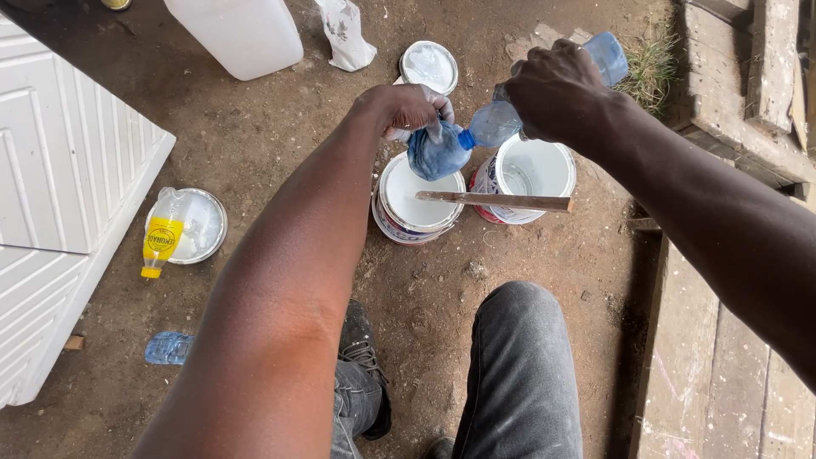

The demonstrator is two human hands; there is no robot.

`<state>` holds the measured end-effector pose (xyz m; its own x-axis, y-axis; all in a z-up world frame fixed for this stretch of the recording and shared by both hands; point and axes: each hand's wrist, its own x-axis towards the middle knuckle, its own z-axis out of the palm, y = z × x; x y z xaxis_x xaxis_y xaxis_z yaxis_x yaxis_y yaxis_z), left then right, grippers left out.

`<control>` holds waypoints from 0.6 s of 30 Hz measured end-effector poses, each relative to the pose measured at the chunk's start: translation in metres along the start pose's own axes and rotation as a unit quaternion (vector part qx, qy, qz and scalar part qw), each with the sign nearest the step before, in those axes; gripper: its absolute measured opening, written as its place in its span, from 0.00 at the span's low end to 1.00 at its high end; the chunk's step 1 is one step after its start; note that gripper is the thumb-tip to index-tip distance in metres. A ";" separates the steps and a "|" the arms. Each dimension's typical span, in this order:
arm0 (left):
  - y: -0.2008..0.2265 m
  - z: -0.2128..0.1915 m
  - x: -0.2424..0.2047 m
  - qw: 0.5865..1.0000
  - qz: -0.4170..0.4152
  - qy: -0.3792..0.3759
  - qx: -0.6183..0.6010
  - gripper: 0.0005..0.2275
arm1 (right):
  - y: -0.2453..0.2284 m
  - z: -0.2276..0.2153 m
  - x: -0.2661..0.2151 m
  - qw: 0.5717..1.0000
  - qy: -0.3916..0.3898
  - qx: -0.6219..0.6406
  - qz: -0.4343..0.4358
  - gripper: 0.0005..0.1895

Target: Stirring white paint in a bucket with a wooden stick and adding water from a plastic bottle to thin it.

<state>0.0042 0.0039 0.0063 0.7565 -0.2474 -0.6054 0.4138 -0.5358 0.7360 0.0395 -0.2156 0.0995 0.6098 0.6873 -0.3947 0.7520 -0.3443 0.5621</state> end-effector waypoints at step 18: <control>0.001 0.000 0.001 0.999 0.036 -0.013 0.021 0.14 | 0.008 -0.030 -0.003 0.997 0.001 -0.069 0.020 0.05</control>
<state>0.0049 0.0030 0.0063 0.7705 -0.3070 -0.5586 0.3356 -0.5496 0.7651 0.0361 -0.2012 0.1263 0.6376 0.6759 -0.3698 0.6862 -0.2801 0.6713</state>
